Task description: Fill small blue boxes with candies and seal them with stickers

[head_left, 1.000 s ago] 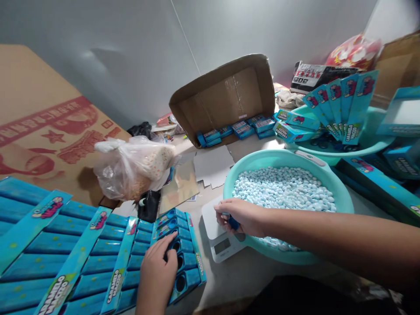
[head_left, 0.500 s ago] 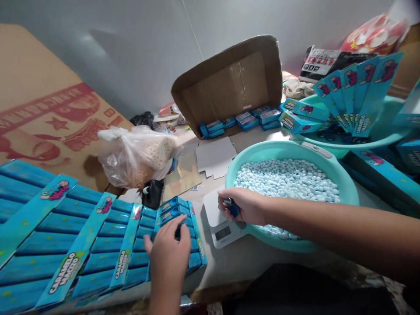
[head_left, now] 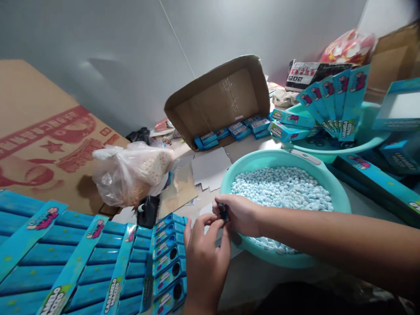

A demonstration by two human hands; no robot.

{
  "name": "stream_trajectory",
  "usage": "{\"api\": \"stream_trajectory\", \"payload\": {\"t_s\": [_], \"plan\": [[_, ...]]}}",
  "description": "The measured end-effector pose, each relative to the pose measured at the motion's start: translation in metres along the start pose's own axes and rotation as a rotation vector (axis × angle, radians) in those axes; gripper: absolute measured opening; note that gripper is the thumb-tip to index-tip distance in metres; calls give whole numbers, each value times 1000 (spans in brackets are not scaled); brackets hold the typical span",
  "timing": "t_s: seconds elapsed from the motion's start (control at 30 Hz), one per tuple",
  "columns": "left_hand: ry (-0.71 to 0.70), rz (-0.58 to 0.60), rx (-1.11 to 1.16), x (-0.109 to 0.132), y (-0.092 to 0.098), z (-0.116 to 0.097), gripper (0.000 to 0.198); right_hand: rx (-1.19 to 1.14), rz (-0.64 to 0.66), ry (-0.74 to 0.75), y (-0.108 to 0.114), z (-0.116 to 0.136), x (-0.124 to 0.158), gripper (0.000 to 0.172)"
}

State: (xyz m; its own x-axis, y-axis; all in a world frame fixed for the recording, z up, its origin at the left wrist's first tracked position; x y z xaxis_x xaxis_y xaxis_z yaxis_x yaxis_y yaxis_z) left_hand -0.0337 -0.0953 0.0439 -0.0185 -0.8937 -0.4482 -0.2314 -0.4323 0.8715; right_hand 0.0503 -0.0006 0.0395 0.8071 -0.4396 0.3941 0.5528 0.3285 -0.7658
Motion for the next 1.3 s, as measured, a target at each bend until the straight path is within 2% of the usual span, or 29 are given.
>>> {"api": "stream_trajectory", "payload": {"t_s": [0.1, 0.17, 0.3, 0.4, 0.5, 0.57, 0.73, 0.93, 1.1, 1.23, 1.3], "plan": [[8, -58, -61, 8, 17, 8, 8, -38, -7, 5, -2, -2, 0, 32], [46, -80, -105, 16, 33, 22, 8, -31, -34, 3, -3, -1, 1, 35], [293, -44, -157, 38, 58, 60, 19, 26, -117, 14, -3, 1, 5, 36], [486, 54, -217, 54, 56, 85, 26, 51, -115, -2, -2, -1, 5, 35], [646, 207, -305, 65, 42, 102, 34, 73, -88, -32, 0, -4, 3, 36], [691, 286, -336, 69, 33, 109, 37, 93, -74, -35, 0, -5, 2, 36], [600, 340, -401, 68, 27, 107, 44, 129, -74, 3, 1, -1, 2, 33], [585, 430, -521, 69, 26, 93, 46, 179, -61, 62, 1, 2, 2, 33], [557, 460, -504, 72, 24, 95, 45, 231, -32, 59, 3, -4, -1, 34], [654, 451, -380, 65, 28, 96, 38, 247, -12, 30, 4, -8, -2, 34], [693, 352, -338, 59, 29, 87, 36, 224, -12, -9, 3, -8, -1, 36]]}}
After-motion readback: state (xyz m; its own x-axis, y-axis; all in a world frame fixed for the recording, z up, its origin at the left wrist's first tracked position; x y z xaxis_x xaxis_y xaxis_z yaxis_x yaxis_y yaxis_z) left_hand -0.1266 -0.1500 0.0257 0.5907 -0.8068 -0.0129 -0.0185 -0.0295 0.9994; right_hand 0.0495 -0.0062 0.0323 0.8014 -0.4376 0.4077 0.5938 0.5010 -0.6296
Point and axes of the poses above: each hand's wrist, its own x-axis away from the middle knuckle, its own y-axis out of the back of the hand, z = x × y, the point moved 2 cm from there along -x, towards the middle knuckle, and after that the axes turned 4 degrees about z, right-handed, at the moved point
